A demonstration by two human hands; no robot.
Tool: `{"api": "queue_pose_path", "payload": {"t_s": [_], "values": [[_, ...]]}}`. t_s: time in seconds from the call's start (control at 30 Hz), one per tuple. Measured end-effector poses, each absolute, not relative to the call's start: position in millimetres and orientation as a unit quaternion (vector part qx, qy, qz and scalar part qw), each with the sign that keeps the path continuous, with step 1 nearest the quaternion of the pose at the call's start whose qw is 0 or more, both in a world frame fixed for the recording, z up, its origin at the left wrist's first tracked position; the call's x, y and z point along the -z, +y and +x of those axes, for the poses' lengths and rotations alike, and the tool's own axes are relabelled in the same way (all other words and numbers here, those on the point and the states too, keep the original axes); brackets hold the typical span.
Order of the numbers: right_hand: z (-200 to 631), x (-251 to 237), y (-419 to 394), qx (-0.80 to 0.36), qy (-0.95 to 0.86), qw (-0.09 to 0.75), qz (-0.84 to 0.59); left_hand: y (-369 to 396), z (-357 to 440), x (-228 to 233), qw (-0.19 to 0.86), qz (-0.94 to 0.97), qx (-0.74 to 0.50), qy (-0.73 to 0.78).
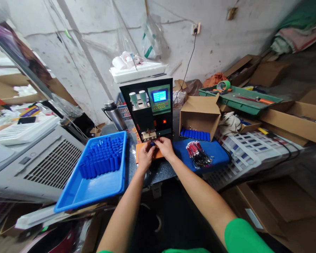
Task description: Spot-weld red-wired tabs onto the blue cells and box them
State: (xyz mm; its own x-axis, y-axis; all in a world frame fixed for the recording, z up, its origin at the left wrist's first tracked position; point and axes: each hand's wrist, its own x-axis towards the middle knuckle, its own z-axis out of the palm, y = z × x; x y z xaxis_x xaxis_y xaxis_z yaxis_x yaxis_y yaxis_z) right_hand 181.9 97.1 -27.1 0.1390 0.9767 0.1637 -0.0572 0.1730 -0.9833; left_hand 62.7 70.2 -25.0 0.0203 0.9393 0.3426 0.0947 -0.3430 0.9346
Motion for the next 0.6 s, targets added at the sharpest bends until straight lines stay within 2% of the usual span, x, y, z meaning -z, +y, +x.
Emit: {"api": "queue_pose_path", "payload": {"t_s": [0.27,0.6], "values": [[179,27,97,-0.389,-0.522,0.572,-0.499,67,63,24,0.38,0.599,-0.554,0.436],[180,13,91,-0.387,-0.522,0.553,-0.522,67,65,23,0.36,0.608,-0.563,0.429]]}}
